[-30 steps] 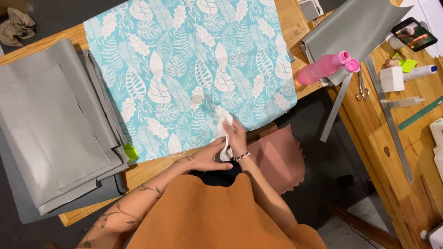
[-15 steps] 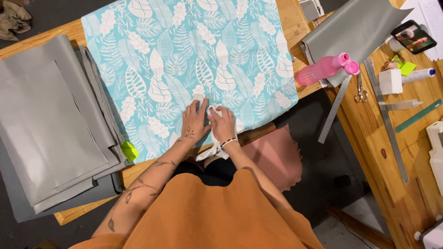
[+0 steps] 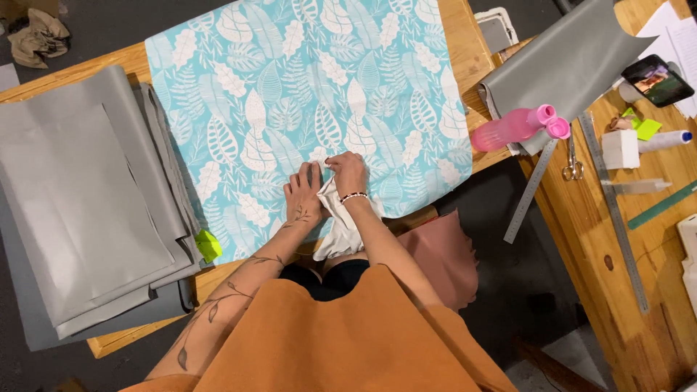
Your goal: Cleaning a patterned fabric using a spray bottle and cloth, followed by folding and organizing multiple fabric pieces in a sewing workshop.
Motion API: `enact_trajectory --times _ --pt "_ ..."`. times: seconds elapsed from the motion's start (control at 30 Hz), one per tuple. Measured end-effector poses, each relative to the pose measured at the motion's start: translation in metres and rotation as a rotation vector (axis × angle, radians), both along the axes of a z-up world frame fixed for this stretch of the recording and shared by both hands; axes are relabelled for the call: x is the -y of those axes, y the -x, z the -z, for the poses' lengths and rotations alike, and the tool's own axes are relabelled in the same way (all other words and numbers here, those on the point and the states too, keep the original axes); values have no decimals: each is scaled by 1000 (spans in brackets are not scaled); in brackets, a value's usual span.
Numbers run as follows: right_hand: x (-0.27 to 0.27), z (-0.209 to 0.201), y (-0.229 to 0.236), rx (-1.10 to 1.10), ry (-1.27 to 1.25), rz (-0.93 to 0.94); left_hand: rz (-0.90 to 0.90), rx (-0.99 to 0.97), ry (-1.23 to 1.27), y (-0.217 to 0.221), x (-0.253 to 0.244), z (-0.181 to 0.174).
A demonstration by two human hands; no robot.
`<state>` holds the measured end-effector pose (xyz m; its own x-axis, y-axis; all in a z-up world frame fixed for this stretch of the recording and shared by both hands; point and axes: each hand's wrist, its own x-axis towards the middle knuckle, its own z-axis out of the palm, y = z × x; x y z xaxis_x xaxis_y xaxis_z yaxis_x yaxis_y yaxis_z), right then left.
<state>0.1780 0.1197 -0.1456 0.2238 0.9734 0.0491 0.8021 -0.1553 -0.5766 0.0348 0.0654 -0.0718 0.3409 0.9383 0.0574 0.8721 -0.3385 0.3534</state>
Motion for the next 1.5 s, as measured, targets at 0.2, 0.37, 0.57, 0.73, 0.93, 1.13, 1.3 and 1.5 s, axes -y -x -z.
enact_trajectory --times 0.2,0.37,0.57,0.73,0.93,1.13,1.3,1.5 --pt "42 44 -26 34 114 -129 -5 -77 51 -2 -5 -5" --pt "105 -37 -31 -191 299 -85 40 40 169 10 -12 -25" --pt "162 -29 -80 -889 288 192 -141 573 107 79 -44 -9" --pt "180 15 -125 -1150 119 991 -447 306 -311 157 -81 33" --pt "155 -148 -77 -1208 331 1088 -770 339 323 166 -85 -8" --pt "150 -69 -107 -1148 325 949 -972 376 287 150 -91 -27" --pt "155 -54 -109 -114 505 609 -1090 422 250 168 -124 11" --pt "141 -122 -93 -239 216 429 -949 787 480 121 -127 -86"
